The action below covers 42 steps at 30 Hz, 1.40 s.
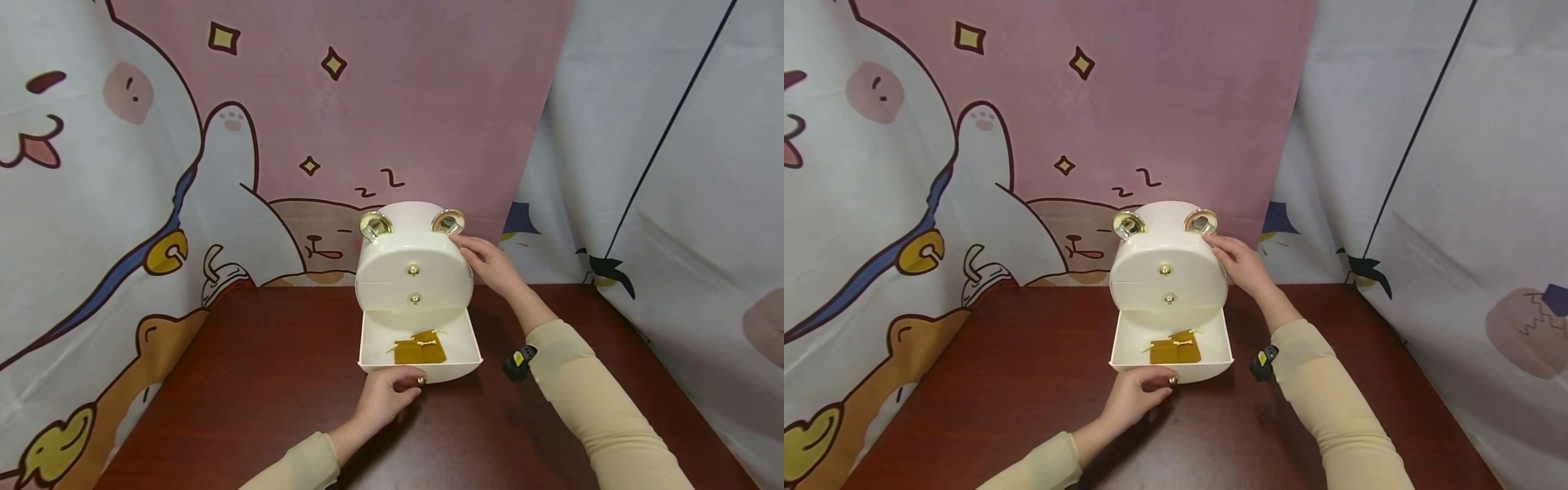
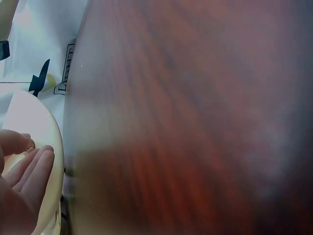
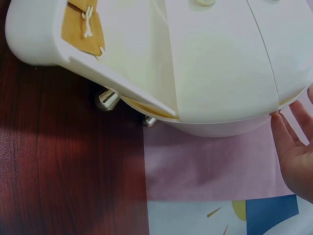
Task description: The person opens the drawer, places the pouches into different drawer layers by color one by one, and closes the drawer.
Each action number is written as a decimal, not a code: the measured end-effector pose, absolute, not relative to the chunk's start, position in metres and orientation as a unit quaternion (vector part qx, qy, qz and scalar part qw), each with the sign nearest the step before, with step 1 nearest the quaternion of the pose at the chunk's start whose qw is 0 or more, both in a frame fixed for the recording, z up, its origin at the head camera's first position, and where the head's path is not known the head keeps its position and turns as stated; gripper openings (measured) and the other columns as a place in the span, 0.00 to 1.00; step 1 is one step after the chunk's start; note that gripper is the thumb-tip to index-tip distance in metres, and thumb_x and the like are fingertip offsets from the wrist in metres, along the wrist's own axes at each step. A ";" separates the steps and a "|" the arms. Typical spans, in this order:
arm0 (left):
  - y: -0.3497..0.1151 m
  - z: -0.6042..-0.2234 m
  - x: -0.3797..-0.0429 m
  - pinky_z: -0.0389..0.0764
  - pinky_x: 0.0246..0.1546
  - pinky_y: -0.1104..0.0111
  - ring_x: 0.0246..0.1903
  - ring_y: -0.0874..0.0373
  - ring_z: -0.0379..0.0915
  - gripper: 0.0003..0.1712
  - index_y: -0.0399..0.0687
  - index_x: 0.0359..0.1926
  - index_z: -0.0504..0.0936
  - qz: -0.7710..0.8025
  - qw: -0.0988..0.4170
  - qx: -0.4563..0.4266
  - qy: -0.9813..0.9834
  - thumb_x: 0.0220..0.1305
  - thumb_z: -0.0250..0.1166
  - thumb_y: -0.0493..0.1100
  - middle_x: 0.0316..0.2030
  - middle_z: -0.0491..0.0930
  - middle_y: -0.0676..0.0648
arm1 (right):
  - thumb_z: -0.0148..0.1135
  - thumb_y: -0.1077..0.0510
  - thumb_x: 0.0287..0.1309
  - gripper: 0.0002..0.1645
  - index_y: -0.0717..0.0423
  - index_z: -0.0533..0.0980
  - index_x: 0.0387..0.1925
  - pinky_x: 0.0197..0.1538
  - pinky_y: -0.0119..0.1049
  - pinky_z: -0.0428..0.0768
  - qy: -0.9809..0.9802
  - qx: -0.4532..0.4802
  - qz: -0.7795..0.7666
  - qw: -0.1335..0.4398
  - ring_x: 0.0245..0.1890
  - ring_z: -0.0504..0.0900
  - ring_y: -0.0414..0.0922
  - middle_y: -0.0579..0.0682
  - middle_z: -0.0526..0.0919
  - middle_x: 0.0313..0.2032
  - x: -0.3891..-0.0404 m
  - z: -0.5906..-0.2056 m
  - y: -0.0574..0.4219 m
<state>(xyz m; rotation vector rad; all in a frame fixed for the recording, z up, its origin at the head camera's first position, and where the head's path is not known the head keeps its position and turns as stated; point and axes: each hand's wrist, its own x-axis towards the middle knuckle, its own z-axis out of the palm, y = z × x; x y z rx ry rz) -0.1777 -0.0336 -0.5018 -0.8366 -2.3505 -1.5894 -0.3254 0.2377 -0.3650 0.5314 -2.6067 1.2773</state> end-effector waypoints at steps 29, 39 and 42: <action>-0.022 -0.493 -0.243 0.82 0.33 0.72 0.34 0.54 0.85 0.13 0.41 0.39 0.88 -0.512 0.126 -0.231 -0.818 0.53 0.71 0.25 0.34 0.87 0.45 | 0.51 0.47 0.74 0.26 0.44 0.70 0.70 0.66 0.61 0.63 -0.883 0.178 0.424 0.095 0.69 0.64 0.57 0.53 0.67 0.69 -0.325 -0.364 0.237; -0.018 -0.493 -0.260 0.81 0.29 0.74 0.30 0.60 0.84 0.12 0.44 0.38 0.89 -0.497 0.126 -0.210 -0.833 0.54 0.72 0.26 0.34 0.87 0.48 | 0.51 0.47 0.74 0.26 0.43 0.70 0.70 0.66 0.60 0.63 -0.885 0.177 0.420 0.095 0.69 0.63 0.56 0.52 0.66 0.70 -0.323 -0.363 0.237; -0.017 -0.492 -0.265 0.80 0.26 0.75 0.27 0.62 0.83 0.12 0.44 0.38 0.89 -0.500 0.111 -0.197 -0.836 0.55 0.71 0.27 0.33 0.87 0.48 | 0.51 0.47 0.74 0.26 0.43 0.70 0.69 0.67 0.59 0.63 -0.884 0.177 0.421 0.098 0.70 0.63 0.56 0.52 0.67 0.70 -0.323 -0.363 0.237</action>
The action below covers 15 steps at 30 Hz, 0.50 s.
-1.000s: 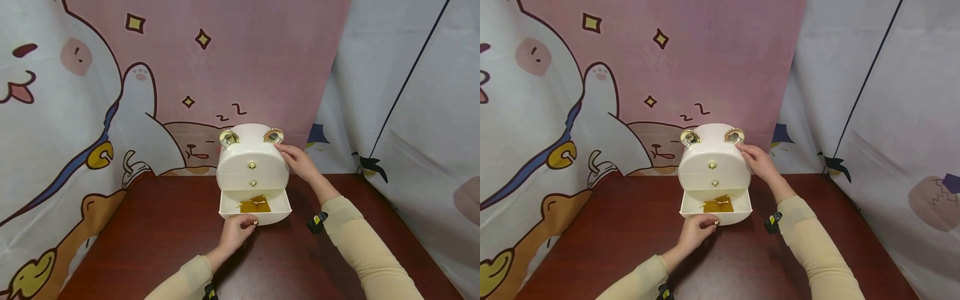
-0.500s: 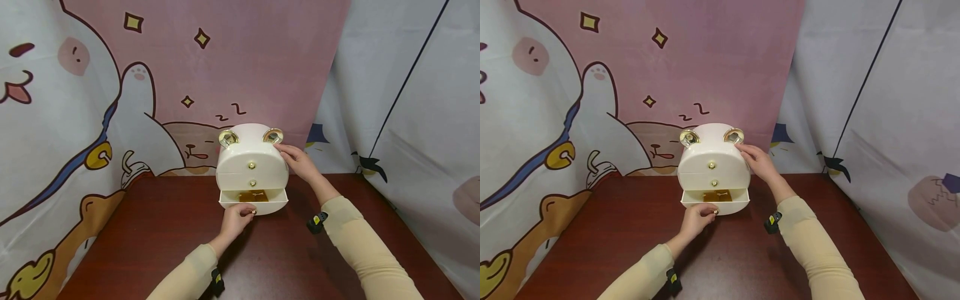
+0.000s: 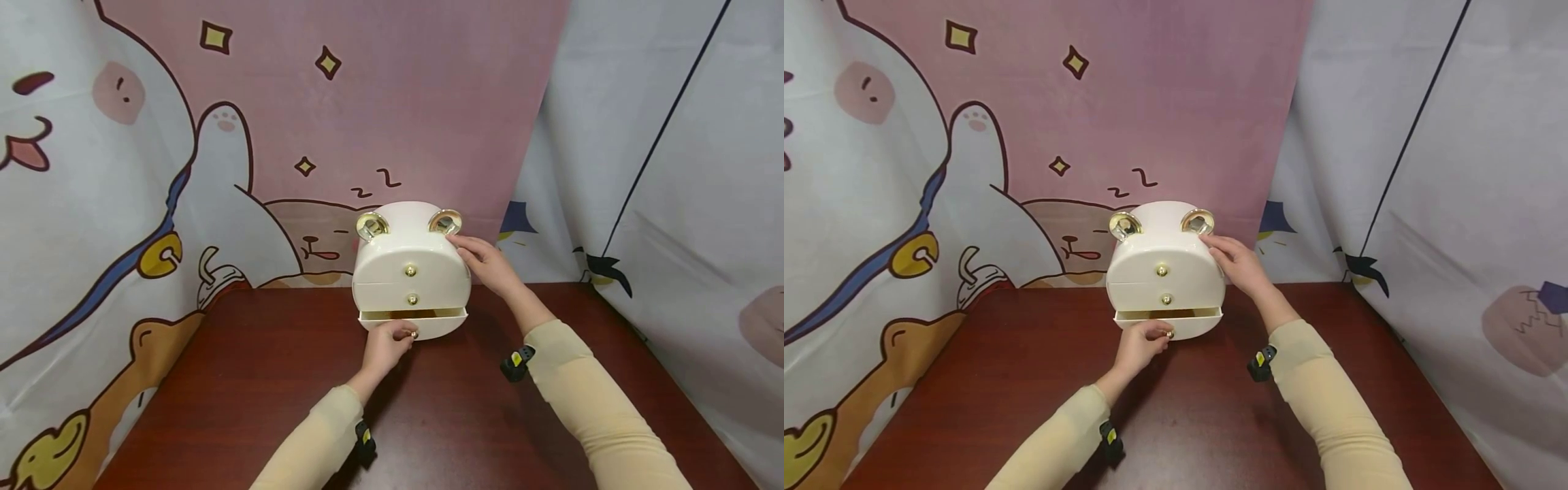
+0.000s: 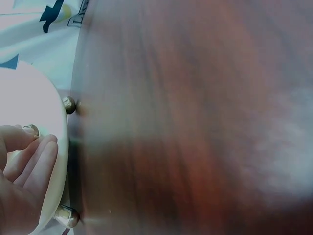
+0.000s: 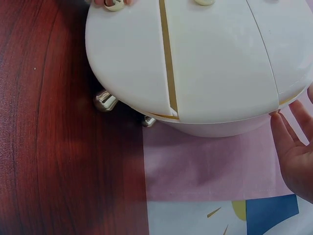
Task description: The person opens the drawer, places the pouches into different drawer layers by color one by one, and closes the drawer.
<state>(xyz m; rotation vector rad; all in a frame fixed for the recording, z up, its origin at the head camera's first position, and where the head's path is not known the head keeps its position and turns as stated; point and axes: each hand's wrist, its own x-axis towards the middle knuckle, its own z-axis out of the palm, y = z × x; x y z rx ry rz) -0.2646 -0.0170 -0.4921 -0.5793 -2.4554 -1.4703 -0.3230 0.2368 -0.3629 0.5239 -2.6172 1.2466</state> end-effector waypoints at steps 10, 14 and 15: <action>-0.013 -0.490 -0.275 0.79 0.23 0.74 0.25 0.61 0.82 0.10 0.42 0.38 0.88 -0.509 0.107 -0.181 -0.834 0.56 0.71 0.27 0.32 0.87 0.45 | 0.51 0.47 0.74 0.25 0.43 0.70 0.69 0.67 0.58 0.63 -0.885 0.177 0.418 0.099 0.70 0.63 0.55 0.52 0.67 0.70 -0.323 -0.363 0.237; -0.013 -0.490 -0.277 0.80 0.25 0.74 0.26 0.60 0.83 0.10 0.42 0.38 0.88 -0.506 0.113 -0.179 -0.836 0.56 0.71 0.27 0.34 0.87 0.46 | 0.51 0.48 0.74 0.25 0.44 0.70 0.69 0.67 0.59 0.63 -0.885 0.181 0.417 0.101 0.70 0.63 0.56 0.52 0.67 0.70 -0.324 -0.363 0.237; -0.013 -0.490 -0.278 0.80 0.25 0.74 0.27 0.60 0.83 0.10 0.42 0.38 0.88 -0.504 0.114 -0.179 -0.837 0.56 0.71 0.27 0.34 0.87 0.46 | 0.51 0.48 0.75 0.25 0.44 0.70 0.69 0.67 0.59 0.63 -0.885 0.181 0.417 0.102 0.70 0.63 0.56 0.52 0.67 0.70 -0.324 -0.363 0.237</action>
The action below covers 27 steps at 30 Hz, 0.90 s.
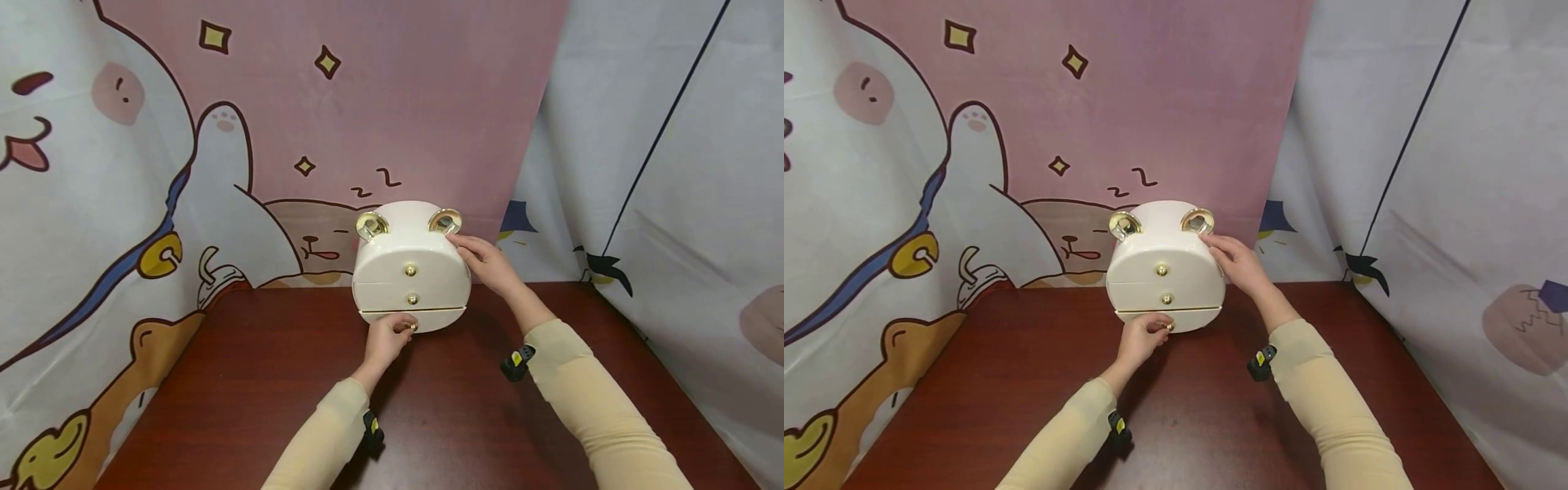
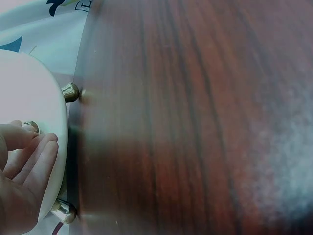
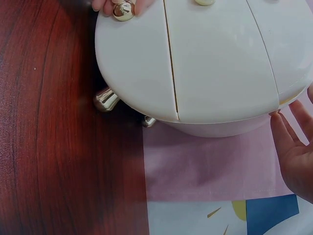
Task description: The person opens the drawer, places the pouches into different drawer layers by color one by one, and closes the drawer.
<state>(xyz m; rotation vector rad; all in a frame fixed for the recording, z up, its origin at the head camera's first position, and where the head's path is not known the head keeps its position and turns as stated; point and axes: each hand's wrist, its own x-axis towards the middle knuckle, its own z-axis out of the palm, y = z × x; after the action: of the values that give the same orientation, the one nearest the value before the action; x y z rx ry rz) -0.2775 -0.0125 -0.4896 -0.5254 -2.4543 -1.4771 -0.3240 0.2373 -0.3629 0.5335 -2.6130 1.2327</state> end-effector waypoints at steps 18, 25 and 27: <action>-0.010 -0.490 -0.282 0.80 0.28 0.75 0.29 0.60 0.83 0.11 0.45 0.39 0.88 -0.487 0.128 -0.166 -0.848 0.57 0.71 0.28 0.40 0.86 0.47 | 0.50 0.47 0.75 0.25 0.43 0.70 0.70 0.67 0.59 0.63 -0.887 0.185 0.410 0.105 0.70 0.62 0.56 0.52 0.67 0.70 -0.328 -0.365 0.238; -0.012 -0.489 -0.281 0.82 0.33 0.72 0.35 0.55 0.84 0.11 0.44 0.41 0.88 -0.483 0.125 -0.173 -0.849 0.58 0.71 0.29 0.41 0.86 0.47 | 0.50 0.48 0.75 0.25 0.45 0.70 0.69 0.67 0.59 0.63 -0.884 0.192 0.412 0.109 0.70 0.62 0.56 0.53 0.67 0.70 -0.329 -0.367 0.237; -0.013 -0.488 -0.280 0.82 0.36 0.70 0.38 0.54 0.84 0.11 0.43 0.42 0.88 -0.482 0.123 -0.182 -0.848 0.58 0.71 0.29 0.42 0.86 0.47 | 0.49 0.49 0.75 0.25 0.45 0.69 0.70 0.67 0.59 0.62 -0.882 0.198 0.412 0.110 0.70 0.62 0.56 0.53 0.67 0.70 -0.329 -0.368 0.238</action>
<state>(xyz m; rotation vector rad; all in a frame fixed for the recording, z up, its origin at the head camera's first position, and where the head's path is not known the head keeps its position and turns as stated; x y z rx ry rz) -0.2804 -0.0135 -0.4884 -0.5297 -2.4753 -1.4055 -0.3291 0.2377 -0.3684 0.5804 -2.5931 1.2120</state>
